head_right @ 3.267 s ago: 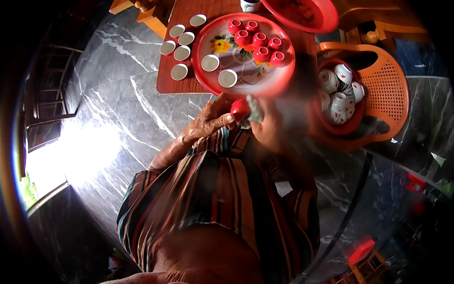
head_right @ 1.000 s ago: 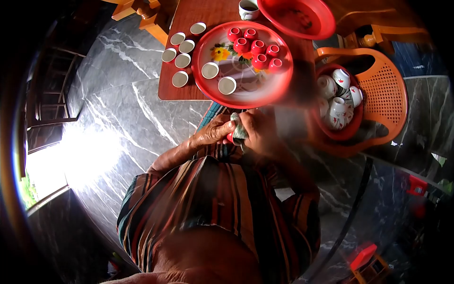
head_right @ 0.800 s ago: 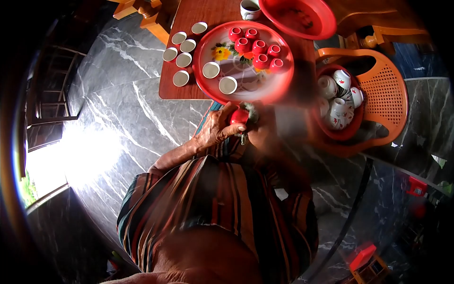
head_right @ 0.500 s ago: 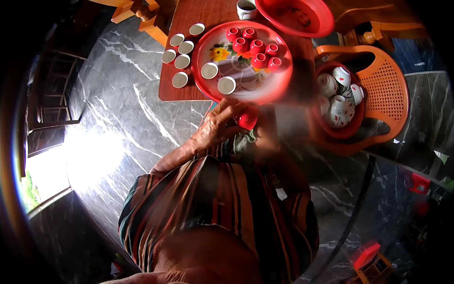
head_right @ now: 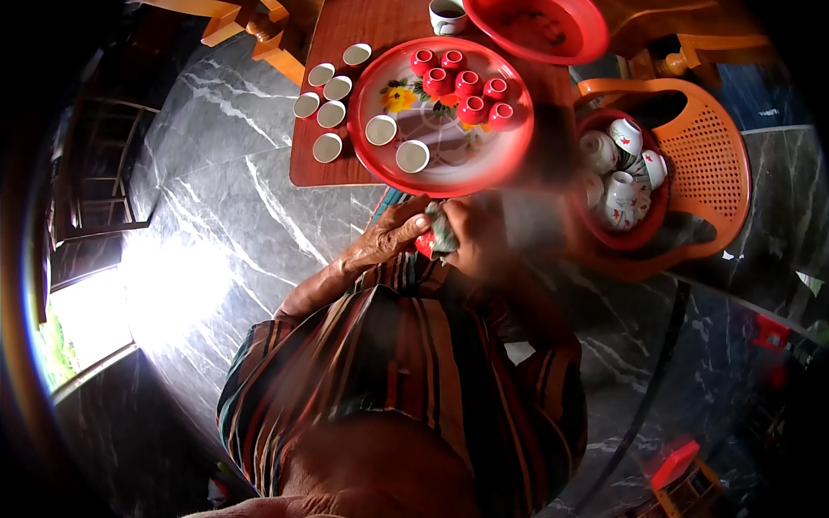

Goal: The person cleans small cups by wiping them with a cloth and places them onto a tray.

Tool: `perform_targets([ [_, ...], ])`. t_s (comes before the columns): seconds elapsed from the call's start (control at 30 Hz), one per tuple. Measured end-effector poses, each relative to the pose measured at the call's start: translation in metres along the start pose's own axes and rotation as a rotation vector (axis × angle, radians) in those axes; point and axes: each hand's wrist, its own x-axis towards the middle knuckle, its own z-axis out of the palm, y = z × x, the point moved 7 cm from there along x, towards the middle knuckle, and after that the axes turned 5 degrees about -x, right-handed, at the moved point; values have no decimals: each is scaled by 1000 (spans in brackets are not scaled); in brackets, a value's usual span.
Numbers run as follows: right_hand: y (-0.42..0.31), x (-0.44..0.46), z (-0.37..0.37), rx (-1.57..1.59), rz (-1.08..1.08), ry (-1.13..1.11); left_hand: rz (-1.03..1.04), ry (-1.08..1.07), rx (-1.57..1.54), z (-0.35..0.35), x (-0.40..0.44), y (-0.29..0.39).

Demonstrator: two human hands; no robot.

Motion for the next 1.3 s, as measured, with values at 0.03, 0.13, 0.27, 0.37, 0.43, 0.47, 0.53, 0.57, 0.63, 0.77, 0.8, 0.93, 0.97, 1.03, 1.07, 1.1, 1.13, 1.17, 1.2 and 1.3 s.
perform_targets([
  [0.03,4,-3,0,93,34,146,60,58,42,-1,3,5],
  [0.13,24,-4,23,453,250,197,30,83,143,-8,7,-8],
  [0.27,70,-19,62,702,388,107,99,208,465,-20,9,-7],
  [0.37,90,-33,91,1337,619,55,223,283,87,-42,17,3],
  [0.43,77,-33,100,1976,751,12,295,386,-89,-69,24,16],
  [0.47,72,-34,98,2063,676,20,345,452,164,-98,31,6],
  [0.53,67,-36,98,2149,597,30,398,599,405,-120,39,35],
  [0.57,64,-36,97,2164,555,28,370,628,516,-128,45,40],
  [0.63,55,-31,96,2216,425,5,347,653,636,-142,59,51],
  [0.77,54,-44,81,2019,608,422,338,714,1147,-170,98,33],
  [0.8,53,-44,76,1997,672,454,278,708,1263,-176,109,23],
  [0.93,21,-38,46,1939,632,152,137,681,1328,-190,136,2],
  [0.97,8,-40,33,1840,739,176,109,625,1369,-198,145,-9],
  [1.03,39,-52,77,2281,805,99,88,621,1390,-193,145,-12],
  [1.07,35,-54,71,2283,804,101,62,619,1411,-192,146,-14],
  [1.1,21,-52,52,2234,644,76,30,596,1436,-193,148,-19],
  [1.13,24,-52,50,2207,563,63,32,595,1439,-194,150,-21],
  [1.17,26,-52,48,2179,483,53,32,580,1451,-194,152,-24],
  [1.2,46,-56,68,2171,394,-32,31,565,1463,-194,153,-27],
  [1.3,58,-57,99,2139,198,-200,17,536,1455,-195,146,-19],
])
